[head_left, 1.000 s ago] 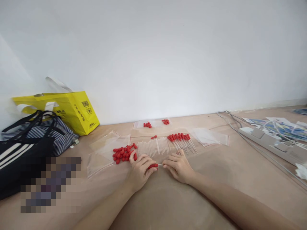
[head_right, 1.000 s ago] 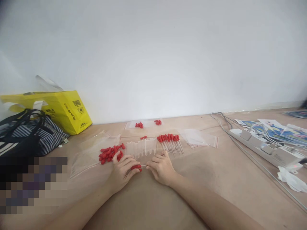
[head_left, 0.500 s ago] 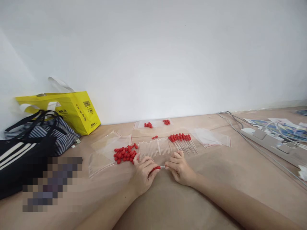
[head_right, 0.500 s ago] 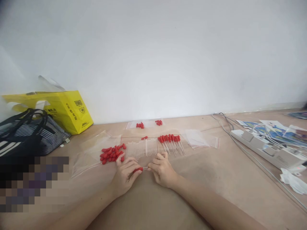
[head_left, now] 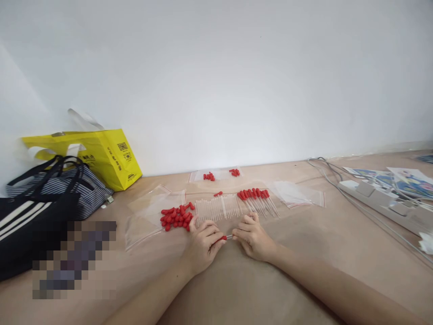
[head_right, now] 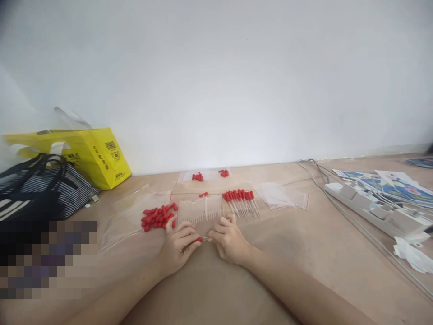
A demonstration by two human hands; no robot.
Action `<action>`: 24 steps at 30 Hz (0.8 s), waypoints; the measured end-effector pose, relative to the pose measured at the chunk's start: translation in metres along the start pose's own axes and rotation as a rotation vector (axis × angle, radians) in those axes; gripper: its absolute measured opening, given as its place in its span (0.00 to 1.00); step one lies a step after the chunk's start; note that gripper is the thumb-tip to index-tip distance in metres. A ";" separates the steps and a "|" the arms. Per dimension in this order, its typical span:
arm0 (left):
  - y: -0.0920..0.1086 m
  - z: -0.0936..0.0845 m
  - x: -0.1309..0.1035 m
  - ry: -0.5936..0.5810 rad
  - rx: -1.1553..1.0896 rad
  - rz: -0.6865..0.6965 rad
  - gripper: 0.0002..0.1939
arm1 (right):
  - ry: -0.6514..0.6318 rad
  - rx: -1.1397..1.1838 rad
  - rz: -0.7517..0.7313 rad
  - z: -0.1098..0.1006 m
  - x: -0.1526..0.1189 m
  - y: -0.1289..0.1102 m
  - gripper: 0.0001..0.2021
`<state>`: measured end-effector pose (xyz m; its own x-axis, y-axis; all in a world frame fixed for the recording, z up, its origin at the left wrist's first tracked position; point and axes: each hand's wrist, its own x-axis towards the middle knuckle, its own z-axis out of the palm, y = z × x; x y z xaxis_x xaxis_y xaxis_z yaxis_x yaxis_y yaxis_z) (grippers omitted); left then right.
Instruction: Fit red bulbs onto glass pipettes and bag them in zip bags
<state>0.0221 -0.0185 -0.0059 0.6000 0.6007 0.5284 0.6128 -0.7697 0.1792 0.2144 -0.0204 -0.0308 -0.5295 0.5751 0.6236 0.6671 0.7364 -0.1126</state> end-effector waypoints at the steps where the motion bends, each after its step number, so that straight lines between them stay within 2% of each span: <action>1: -0.001 -0.001 0.000 -0.007 -0.001 0.005 0.08 | 0.004 0.003 0.002 0.000 0.000 0.000 0.11; 8: -0.005 -0.005 0.004 0.006 0.052 -0.015 0.07 | -0.027 -0.049 -0.046 -0.007 0.004 0.007 0.10; 12: -0.008 -0.003 0.004 0.024 0.072 -0.040 0.06 | -0.061 -0.132 0.002 -0.010 0.002 0.008 0.09; 14: -0.011 -0.001 0.002 0.038 0.077 -0.118 0.13 | -0.032 -0.174 0.142 -0.009 0.003 0.012 0.09; 17: -0.015 0.000 -0.002 0.007 0.036 -0.230 0.21 | 0.072 -0.256 0.484 -0.005 0.009 0.023 0.10; 19: -0.016 0.000 -0.004 -0.036 -0.001 -0.233 0.19 | 0.099 -0.312 0.649 -0.001 0.016 0.032 0.10; 24: -0.013 -0.001 -0.005 -0.074 -0.023 -0.165 0.10 | 0.032 -0.397 0.846 0.007 0.034 0.045 0.10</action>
<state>0.0108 -0.0114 -0.0098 0.5285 0.7330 0.4282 0.6947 -0.6634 0.2782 0.2227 0.0351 -0.0200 0.2243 0.8500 0.4767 0.9575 -0.1011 -0.2702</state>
